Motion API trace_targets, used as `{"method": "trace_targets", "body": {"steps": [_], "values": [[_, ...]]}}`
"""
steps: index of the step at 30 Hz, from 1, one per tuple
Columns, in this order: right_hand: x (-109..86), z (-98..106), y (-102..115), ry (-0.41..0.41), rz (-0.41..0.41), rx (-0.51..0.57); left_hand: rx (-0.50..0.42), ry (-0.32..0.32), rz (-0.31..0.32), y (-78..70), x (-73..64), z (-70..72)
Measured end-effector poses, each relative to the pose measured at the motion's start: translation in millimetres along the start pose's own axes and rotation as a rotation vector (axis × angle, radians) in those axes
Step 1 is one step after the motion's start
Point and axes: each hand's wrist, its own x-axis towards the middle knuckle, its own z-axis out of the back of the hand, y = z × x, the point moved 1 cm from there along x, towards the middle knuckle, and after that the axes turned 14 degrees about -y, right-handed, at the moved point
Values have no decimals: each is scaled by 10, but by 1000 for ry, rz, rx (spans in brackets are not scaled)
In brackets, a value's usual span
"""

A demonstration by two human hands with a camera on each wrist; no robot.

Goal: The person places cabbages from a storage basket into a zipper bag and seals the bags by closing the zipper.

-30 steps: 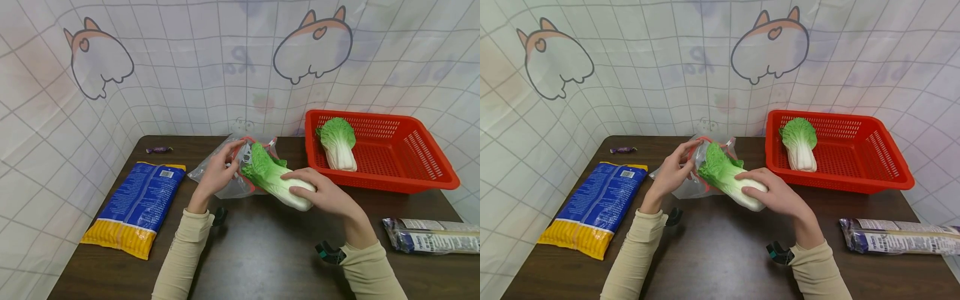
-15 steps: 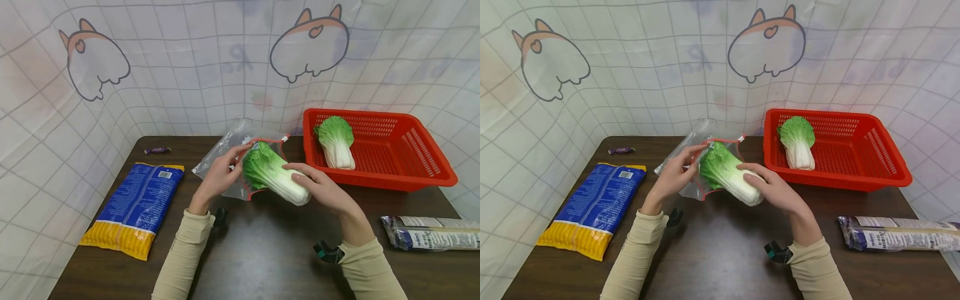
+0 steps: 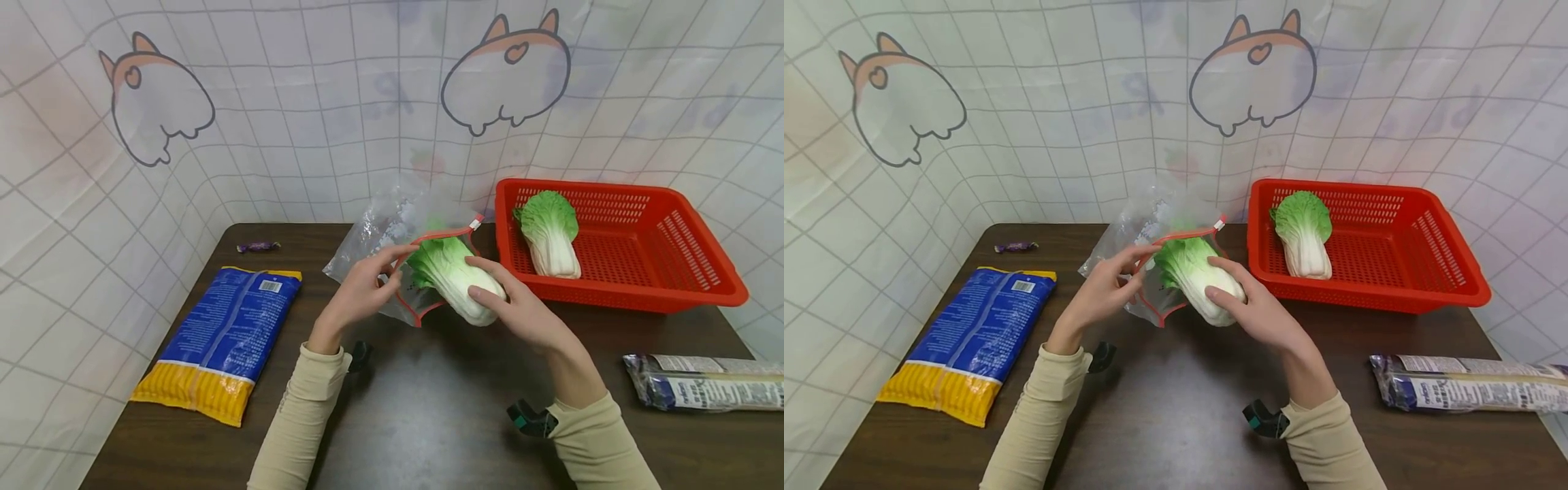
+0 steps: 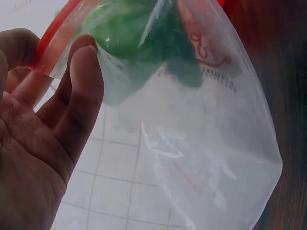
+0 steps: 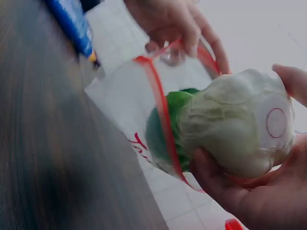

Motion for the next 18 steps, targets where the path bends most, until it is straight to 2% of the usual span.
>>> {"method": "trace_targets", "body": {"steps": [3,9,13,16,18], "values": [[-13,-15,10,4,3,-22,-3,5,13,-7,-3,-1],[-15,-36,13,-101,139,-240,-39,22,26,-55,0,-15],[-16,-51,11,-68,141,-222,-35,55,12,-95,9,-29],[-13,-69,24,-111,111,-227,-1,51,12,-95,9,-33],[-4,-90,27,-135,51,-125,34,32,14,-86,6,-31]]}}
